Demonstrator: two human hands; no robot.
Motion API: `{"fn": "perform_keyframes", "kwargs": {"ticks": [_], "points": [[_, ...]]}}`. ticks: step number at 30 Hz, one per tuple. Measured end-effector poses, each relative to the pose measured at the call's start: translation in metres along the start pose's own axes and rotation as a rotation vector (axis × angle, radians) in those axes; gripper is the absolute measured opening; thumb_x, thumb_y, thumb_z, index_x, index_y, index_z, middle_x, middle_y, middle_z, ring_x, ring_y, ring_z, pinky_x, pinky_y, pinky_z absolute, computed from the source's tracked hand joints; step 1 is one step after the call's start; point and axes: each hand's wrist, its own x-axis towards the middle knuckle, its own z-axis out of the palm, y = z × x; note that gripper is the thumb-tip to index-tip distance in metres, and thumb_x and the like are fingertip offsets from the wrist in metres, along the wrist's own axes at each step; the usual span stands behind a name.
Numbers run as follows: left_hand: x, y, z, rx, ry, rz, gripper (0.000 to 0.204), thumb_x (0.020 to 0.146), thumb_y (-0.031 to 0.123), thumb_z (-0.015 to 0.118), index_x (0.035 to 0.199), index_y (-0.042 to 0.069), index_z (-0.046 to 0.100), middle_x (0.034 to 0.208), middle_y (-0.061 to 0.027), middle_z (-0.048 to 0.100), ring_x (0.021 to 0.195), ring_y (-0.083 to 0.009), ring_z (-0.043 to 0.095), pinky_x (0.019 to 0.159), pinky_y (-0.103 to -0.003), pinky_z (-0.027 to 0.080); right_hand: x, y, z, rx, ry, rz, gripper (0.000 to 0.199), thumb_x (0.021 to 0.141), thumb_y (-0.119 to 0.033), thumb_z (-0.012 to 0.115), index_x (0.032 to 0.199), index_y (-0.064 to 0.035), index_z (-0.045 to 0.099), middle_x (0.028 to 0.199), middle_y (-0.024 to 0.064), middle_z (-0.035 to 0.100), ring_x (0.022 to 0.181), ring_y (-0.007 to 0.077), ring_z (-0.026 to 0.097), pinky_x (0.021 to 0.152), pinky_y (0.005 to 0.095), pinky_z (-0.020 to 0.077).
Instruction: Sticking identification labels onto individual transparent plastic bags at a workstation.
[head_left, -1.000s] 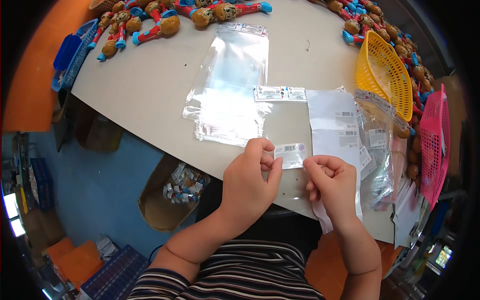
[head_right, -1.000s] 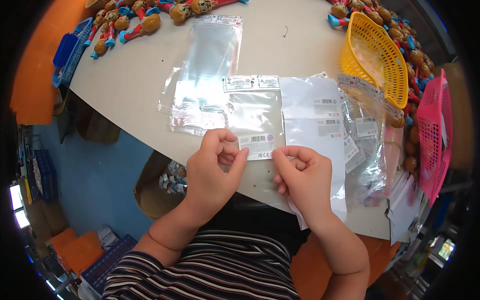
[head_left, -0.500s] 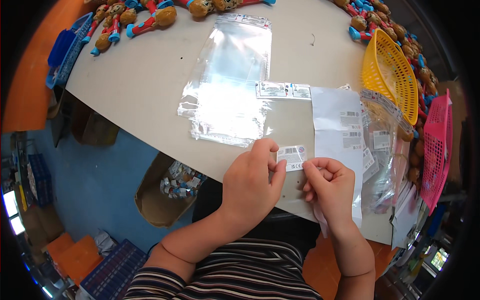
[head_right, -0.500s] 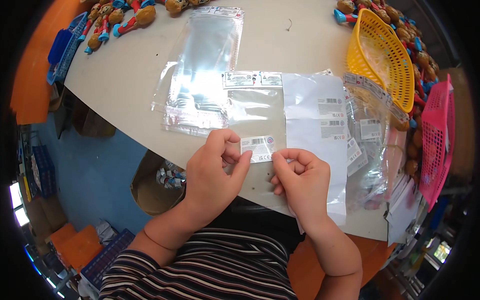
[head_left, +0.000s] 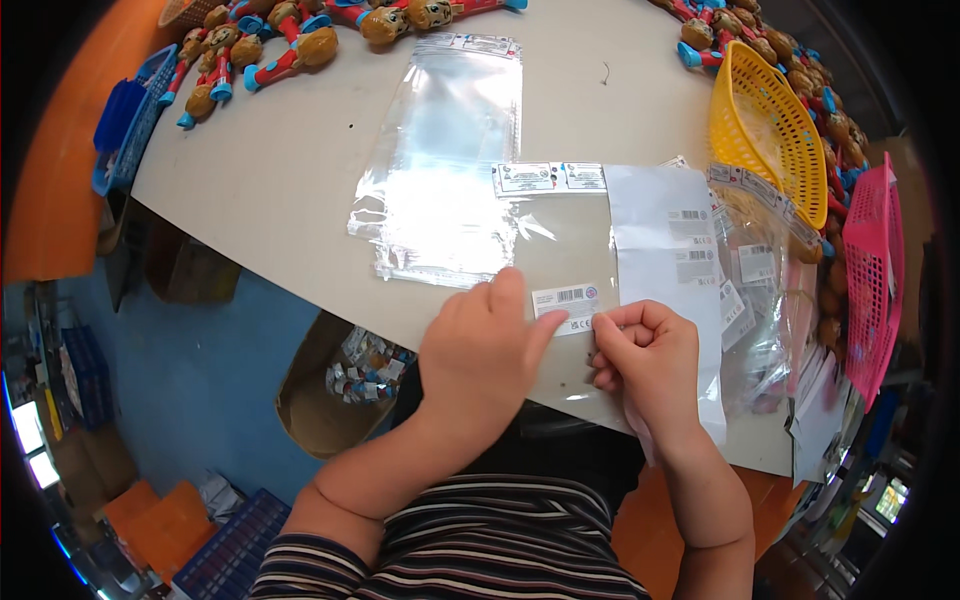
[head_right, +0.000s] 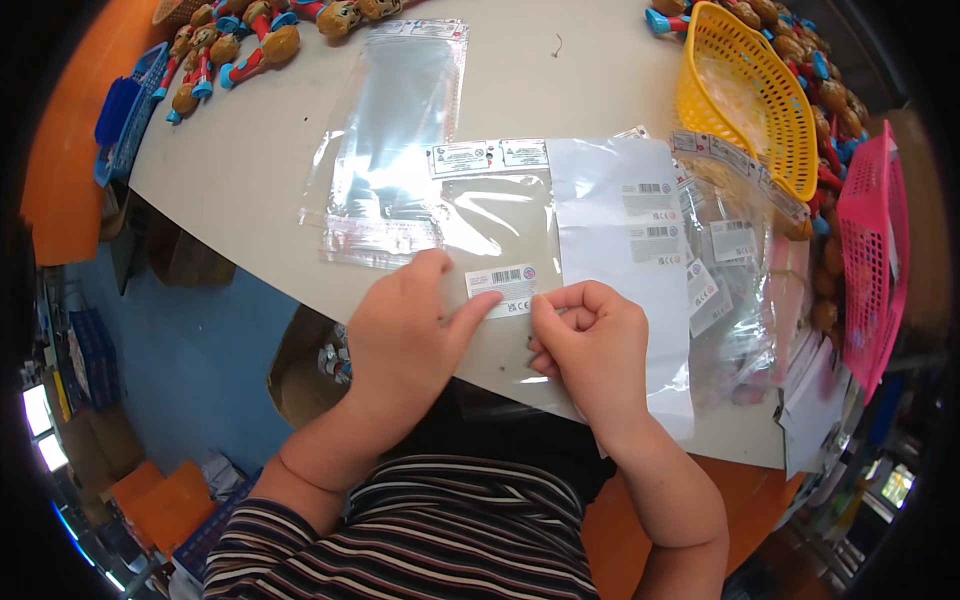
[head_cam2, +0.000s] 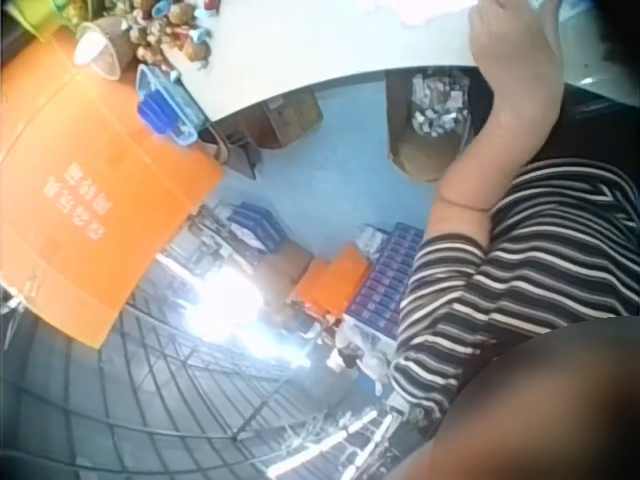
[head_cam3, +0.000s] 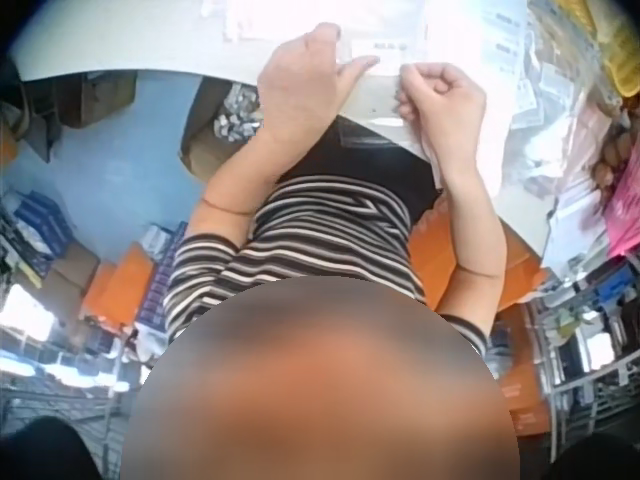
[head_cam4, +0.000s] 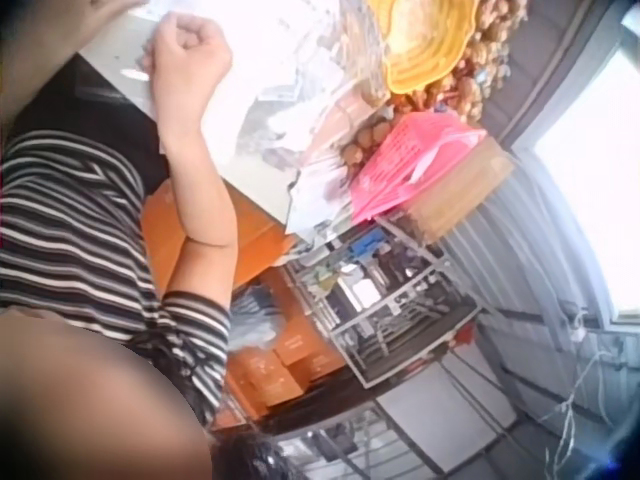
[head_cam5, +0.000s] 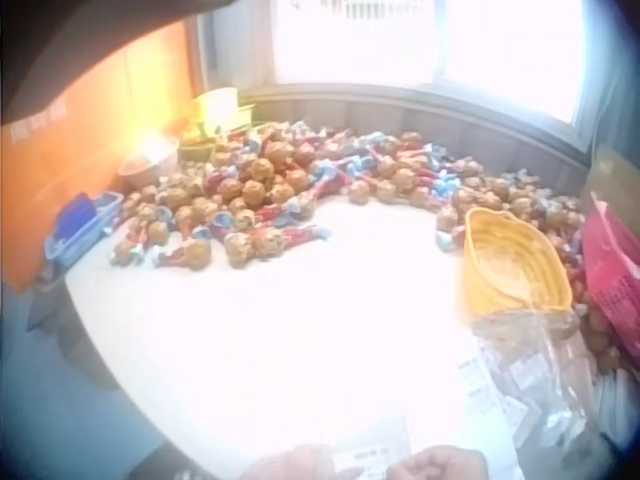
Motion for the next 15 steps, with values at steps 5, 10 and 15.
{"fn": "perform_keyframes", "kwargs": {"ticks": [5, 10, 15], "points": [[0.002, -0.022, -0.014, -0.097, 0.091, 0.149, 0.037, 0.076, 0.023, 0.082, 0.103, 0.005, 0.065, 0.093, -0.011, 0.064, 0.086, -0.0303, 0.063, 0.075, -0.039, 0.05, 0.0, 0.003, 0.0, -0.021, 0.006, -0.026, 0.013, 0.09, -0.007, 0.069, 0.089, 0.0038, 0.061, 0.063, 0.0064, 0.063, 0.045, 0.0079, 0.055, 0.043, 0.0193, 0.0425], [-0.002, -0.031, -0.01, -0.045, -0.196, 0.436, 0.055, 0.079, 0.03, 0.077, 0.129, 0.014, 0.061, 0.139, -0.0117, 0.054, 0.131, -0.0403, 0.046, 0.108, -0.053, 0.035, 0.0, 0.004, 0.001, -0.024, 0.009, -0.063, 0.014, 0.089, -0.008, 0.069, 0.086, 0.0038, 0.062, 0.062, 0.0062, 0.063, 0.046, 0.0085, 0.056, 0.043, 0.02, 0.0427], [-0.004, -0.03, -0.009, 0.142, -0.251, 0.427, 0.059, 0.085, 0.044, 0.067, 0.138, 0.019, 0.055, 0.15, -0.0044, 0.043, 0.139, -0.0384, 0.036, 0.11, -0.058, 0.029, -0.003, -0.002, 0.0, -0.113, 0.03, -0.075, 0.016, 0.087, -0.01, 0.071, 0.083, 0.0032, 0.062, 0.06, 0.0065, 0.062, 0.045, 0.0083, 0.055, 0.043, 0.0208, 0.0424]]}}
